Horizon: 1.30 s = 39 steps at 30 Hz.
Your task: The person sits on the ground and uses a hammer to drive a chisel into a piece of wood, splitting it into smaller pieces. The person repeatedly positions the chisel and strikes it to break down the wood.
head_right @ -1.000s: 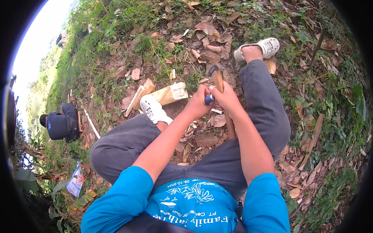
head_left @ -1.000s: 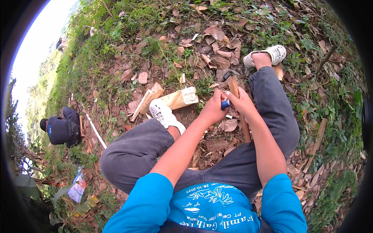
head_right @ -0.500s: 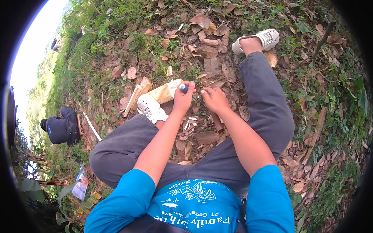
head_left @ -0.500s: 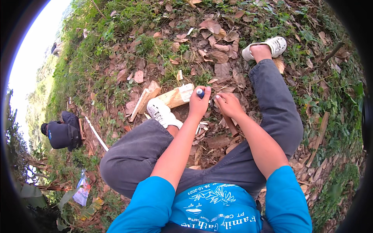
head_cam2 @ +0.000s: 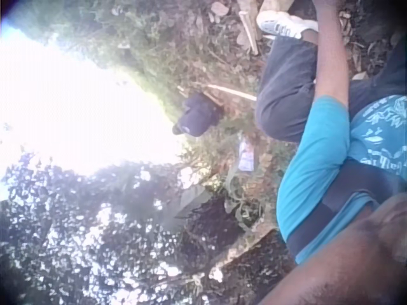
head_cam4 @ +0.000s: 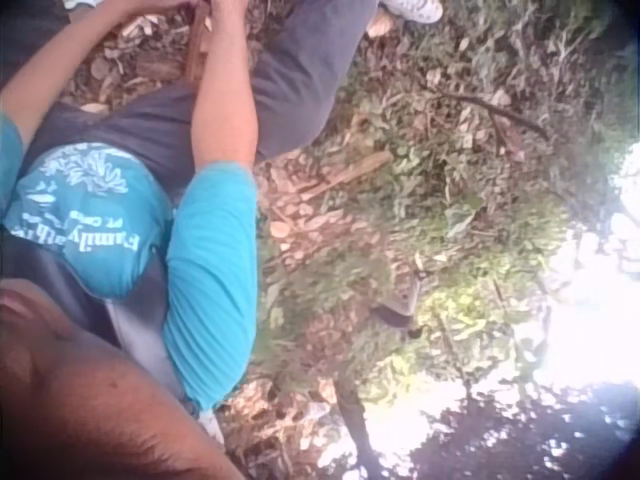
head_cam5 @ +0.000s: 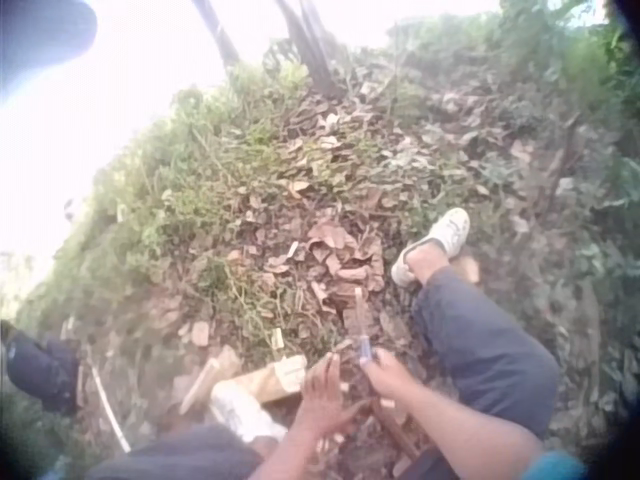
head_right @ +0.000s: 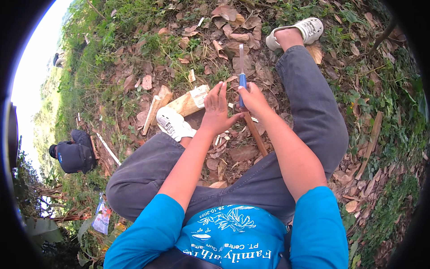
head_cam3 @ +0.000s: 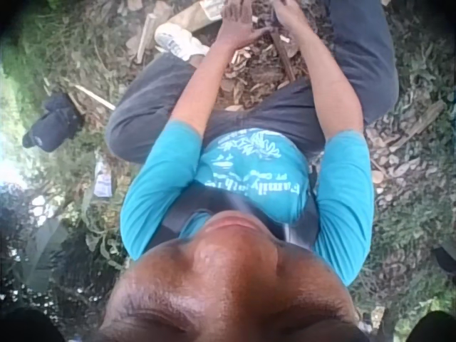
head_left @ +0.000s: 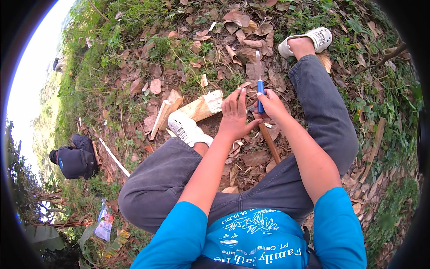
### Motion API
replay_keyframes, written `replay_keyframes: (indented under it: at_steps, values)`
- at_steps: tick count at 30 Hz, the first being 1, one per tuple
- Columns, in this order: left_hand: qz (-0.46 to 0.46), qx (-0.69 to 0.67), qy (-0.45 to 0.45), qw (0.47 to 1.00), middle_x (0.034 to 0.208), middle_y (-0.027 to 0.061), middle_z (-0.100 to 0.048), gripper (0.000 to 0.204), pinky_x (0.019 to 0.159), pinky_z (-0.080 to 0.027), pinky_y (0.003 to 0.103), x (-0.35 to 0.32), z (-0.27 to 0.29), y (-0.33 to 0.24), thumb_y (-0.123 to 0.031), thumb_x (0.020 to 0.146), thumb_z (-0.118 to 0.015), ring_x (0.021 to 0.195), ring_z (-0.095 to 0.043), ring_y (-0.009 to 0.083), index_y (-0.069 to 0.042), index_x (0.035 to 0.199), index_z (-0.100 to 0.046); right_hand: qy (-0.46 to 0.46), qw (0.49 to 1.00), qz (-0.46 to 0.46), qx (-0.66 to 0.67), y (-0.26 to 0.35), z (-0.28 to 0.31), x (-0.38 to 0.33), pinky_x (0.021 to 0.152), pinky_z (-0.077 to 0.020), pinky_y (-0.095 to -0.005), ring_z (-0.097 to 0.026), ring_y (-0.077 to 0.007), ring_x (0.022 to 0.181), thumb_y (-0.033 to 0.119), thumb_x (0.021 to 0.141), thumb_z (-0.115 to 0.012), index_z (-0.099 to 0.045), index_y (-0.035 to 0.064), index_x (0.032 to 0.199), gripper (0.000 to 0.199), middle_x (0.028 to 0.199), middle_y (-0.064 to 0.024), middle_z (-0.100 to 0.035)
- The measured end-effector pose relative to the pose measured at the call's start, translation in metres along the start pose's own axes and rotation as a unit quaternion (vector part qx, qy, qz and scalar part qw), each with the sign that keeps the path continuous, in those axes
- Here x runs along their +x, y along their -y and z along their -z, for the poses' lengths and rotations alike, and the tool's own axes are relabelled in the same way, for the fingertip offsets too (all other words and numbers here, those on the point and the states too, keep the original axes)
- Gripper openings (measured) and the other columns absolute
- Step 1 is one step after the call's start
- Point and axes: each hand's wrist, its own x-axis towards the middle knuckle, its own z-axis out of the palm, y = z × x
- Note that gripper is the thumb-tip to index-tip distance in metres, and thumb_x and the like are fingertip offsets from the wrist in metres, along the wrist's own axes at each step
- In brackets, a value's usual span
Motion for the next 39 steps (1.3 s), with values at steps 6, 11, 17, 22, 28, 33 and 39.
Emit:
replay_keyframes:
  at_steps: [6,11,17,22,28,33,39]
  values:
    - [0.253,0.193,0.059,0.946,0.164,0.0205,-0.016,0.130,0.121,-0.023,0.057,-0.006,0.007,0.080,-0.053,0.067,-0.089,0.151,-0.021,0.0420,-0.006,0.160,-0.011,0.009,0.993,-0.015,-0.121,-0.020,0.007,0.018,0.059,-0.0522,-0.0292,-0.062,-0.0121,0.069,0.024,0.104,-0.049,-0.052,0.0038,0.128,0.031,0.089,-0.0061,-0.064]
    - [0.242,0.196,0.173,0.934,0.141,0.0118,-0.046,0.110,0.102,-0.049,0.052,-0.010,-0.002,0.131,-0.042,0.060,-0.093,0.134,-0.045,0.0366,-0.012,0.147,-0.034,0.021,0.949,0.019,-0.313,-0.023,-0.006,0.024,0.080,-0.0536,-0.0420,-0.070,-0.0284,0.090,0.028,0.097,-0.051,-0.065,0.0018,0.119,0.037,0.101,-0.0151,-0.072]
    - [0.181,0.145,0.199,0.952,0.127,0.0144,-0.057,0.092,0.097,-0.054,0.045,-0.007,0.029,0.133,-0.025,0.056,-0.088,0.121,-0.057,0.0359,-0.011,0.137,-0.046,-0.011,0.924,0.066,-0.377,0.004,-0.018,0.007,0.077,-0.0538,-0.0426,-0.071,-0.0321,0.083,0.042,0.087,-0.065,-0.076,0.0030,0.102,0.043,0.090,-0.0171,-0.074]
    - [0.088,0.008,0.224,0.971,0.128,0.0194,-0.062,0.091,0.102,-0.051,0.043,-0.015,0.080,0.160,-0.022,0.054,-0.087,0.120,-0.059,0.0379,-0.005,0.135,-0.050,0.038,0.922,0.158,-0.351,0.018,-0.025,-0.004,0.079,-0.0552,-0.0418,-0.073,-0.0315,0.085,0.050,0.077,-0.075,-0.078,0.0057,0.104,0.051,0.092,-0.0159,-0.075]
    - [0.047,-0.110,0.167,0.979,0.134,0.0206,-0.061,0.102,0.106,-0.047,0.039,-0.027,0.124,0.138,-0.026,0.053,-0.093,0.125,-0.059,0.0334,-0.002,0.142,-0.049,0.115,0.942,0.133,-0.286,0.052,-0.026,-0.080,0.065,-0.0517,-0.0302,-0.065,-0.0124,0.069,0.031,0.090,-0.073,-0.070,-0.0009,0.117,0.042,0.083,-0.0055,-0.069]
    - [0.061,-0.162,0.167,0.971,0.131,0.0173,-0.064,0.107,0.104,-0.049,0.041,-0.033,0.136,0.112,-0.027,0.050,-0.096,0.123,-0.061,0.0327,-0.005,0.144,-0.049,0.085,0.913,0.222,-0.332,0.064,-0.019,-0.152,0.068,-0.0513,-0.0285,-0.061,-0.0079,0.074,0.024,0.093,-0.071,-0.068,-0.0008,0.122,0.039,0.087,-0.0042,-0.069]
    - [0.026,-0.193,0.160,0.968,0.117,0.0175,-0.071,0.097,0.095,-0.054,0.042,-0.058,0.118,0.105,-0.026,0.049,-0.094,0.109,-0.067,0.0364,-0.009,0.136,-0.053,0.101,0.855,0.209,-0.463,0.102,-0.033,-0.208,0.071,-0.0525,-0.0304,-0.064,-0.0102,0.076,0.020,0.092,-0.070,-0.070,0.0009,0.123,0.036,0.088,-0.0077,-0.073]
